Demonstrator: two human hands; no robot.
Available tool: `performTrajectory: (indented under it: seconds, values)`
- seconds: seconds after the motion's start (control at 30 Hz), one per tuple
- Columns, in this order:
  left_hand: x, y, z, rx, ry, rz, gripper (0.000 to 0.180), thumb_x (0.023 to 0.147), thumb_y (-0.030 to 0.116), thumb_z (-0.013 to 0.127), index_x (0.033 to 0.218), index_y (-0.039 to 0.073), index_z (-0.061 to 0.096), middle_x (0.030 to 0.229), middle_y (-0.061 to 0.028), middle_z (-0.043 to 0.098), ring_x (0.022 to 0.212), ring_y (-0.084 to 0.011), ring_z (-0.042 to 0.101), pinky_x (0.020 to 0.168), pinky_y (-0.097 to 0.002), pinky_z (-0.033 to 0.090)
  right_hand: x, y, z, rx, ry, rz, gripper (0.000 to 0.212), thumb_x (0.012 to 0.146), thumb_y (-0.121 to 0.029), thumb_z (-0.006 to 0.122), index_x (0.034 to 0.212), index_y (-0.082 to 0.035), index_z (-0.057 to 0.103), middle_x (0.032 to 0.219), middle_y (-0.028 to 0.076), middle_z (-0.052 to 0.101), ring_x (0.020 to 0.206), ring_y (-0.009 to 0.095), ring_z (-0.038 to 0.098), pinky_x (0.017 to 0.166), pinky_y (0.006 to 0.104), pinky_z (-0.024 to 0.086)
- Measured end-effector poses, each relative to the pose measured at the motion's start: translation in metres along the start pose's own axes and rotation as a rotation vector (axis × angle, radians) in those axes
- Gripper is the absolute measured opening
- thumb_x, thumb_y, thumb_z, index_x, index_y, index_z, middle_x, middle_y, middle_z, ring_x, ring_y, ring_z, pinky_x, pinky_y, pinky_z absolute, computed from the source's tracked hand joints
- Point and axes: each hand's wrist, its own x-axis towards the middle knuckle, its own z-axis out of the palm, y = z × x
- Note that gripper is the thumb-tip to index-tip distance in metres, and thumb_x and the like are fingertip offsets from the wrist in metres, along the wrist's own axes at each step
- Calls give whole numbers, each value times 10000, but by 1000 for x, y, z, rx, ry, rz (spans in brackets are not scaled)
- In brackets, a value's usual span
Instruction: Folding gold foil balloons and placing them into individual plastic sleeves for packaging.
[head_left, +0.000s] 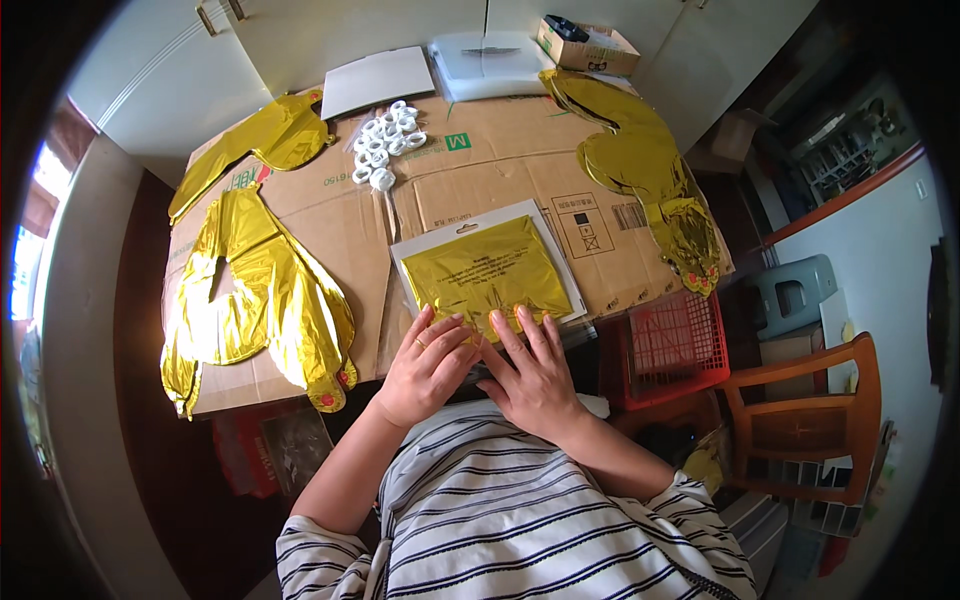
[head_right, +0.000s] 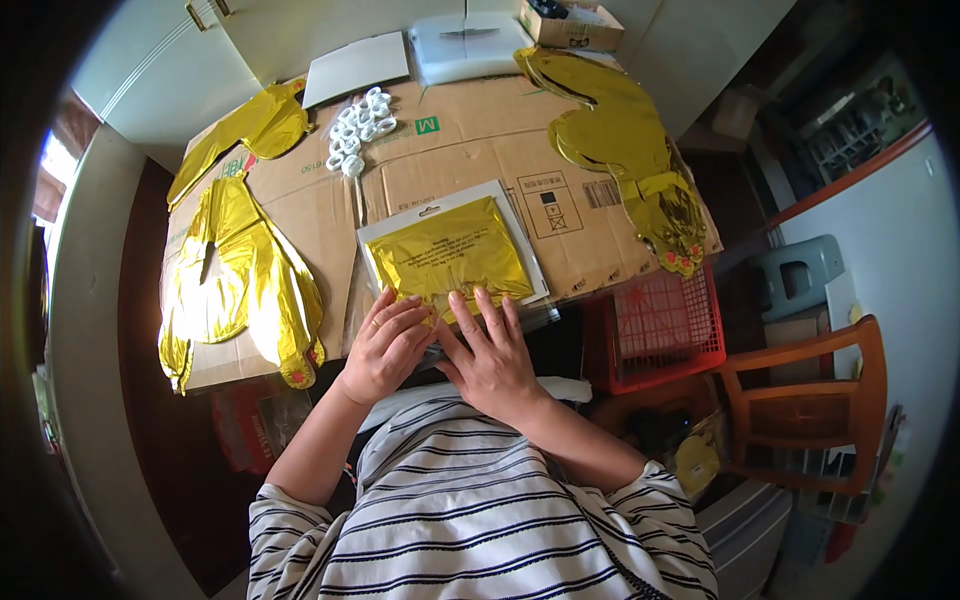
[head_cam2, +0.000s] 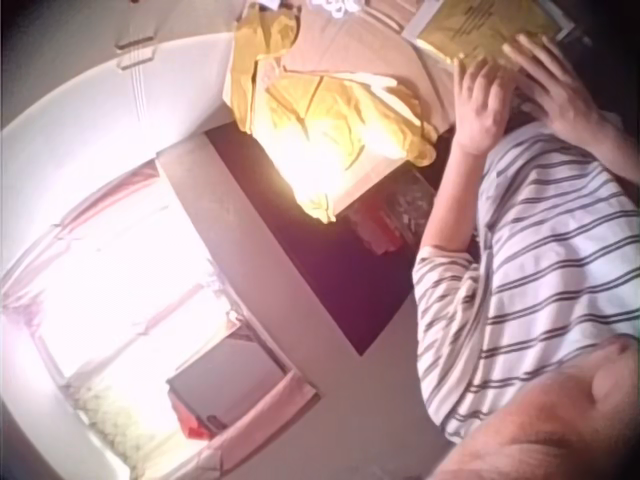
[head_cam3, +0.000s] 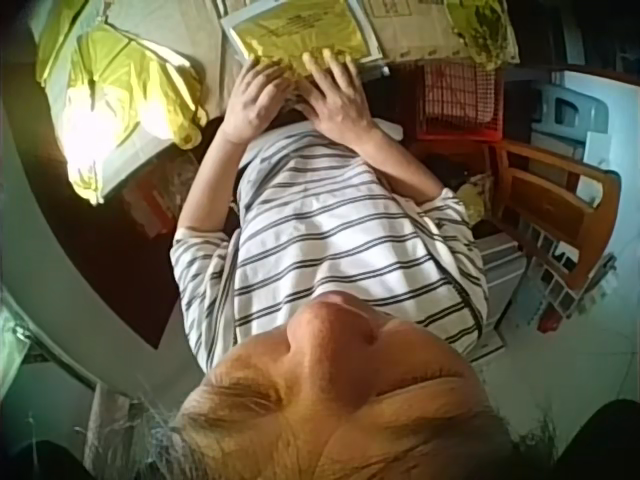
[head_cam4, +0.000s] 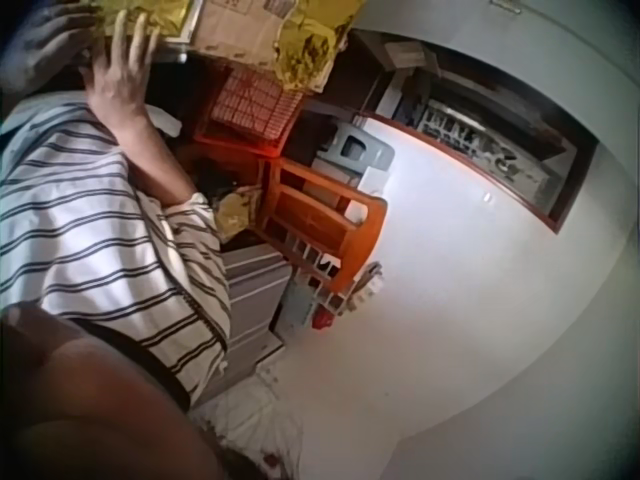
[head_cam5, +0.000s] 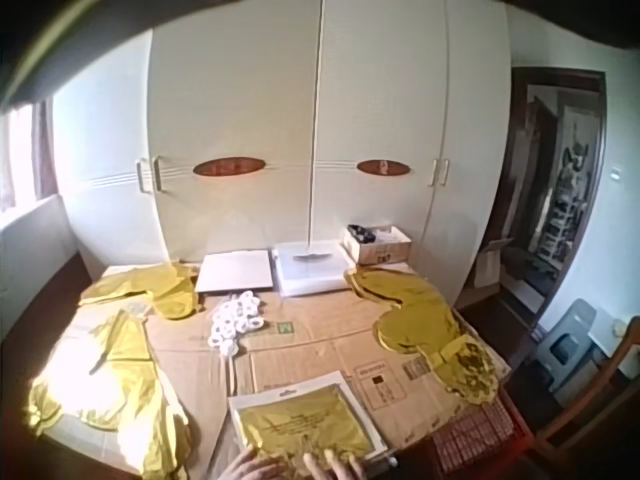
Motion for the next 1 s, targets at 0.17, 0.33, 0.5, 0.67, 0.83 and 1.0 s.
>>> performTrajectory:
  seconds: [0.17,0.33,0.5,0.67,0.83,1.0]
  values:
    - [1,1,0,-13,4,-18,283,791,48,780,1040,48,646,1102,-115,674,1121,-310,646,1084,-522,432,1,-2,-3,-8,37,0,554,882,-339,682,1360,-82,571,1508,192,415,1410,438,340,1141,622,265]
    - [1,1,2,-2,10,-12,259,789,63,786,1002,53,640,1087,-112,674,1121,-310,646,1082,-522,432,-12,8,-12,52,251,-78,359,876,-216,682,1169,-9,664,1287,155,615,1230,339,558,1073,506,403]
    - [2,1,-3,32,-51,25,258,769,105,798,966,64,636,1084,-102,674,1153,-310,630,1110,-536,393,-14,49,-39,-16,377,-101,258,852,-139,704,1091,-45,681,1164,110,651,1085,279,612,975,444,467]
    - [6,3,-12,-75,-79,-39,238,756,88,789,936,63,635,1089,-107,665,1145,-320,627,1082,-525,415,2,71,-50,-94,130,-136,330,865,-118,670,1192,-72,669,1327,123,599,1211,317,557,1026,462,443]
    - [1,-5,-16,-81,-52,-72,235,738,64,800,897,53,627,1052,-112,657,1090,-325,645,999,-498,489,0,78,-43,-134,85,-204,270,900,-115,598,1150,-73,693,1275,120,636,1201,304,573,1021,445,450]
    - [-6,-8,-23,-72,-40,-86,261,719,86,826,874,53,619,1015,-104,658,1060,-311,662,987,-492,505,-2,82,-37,-103,151,-208,252,891,-123,620,1121,-60,704,1216,114,661,1169,288,603,1019,425,476]
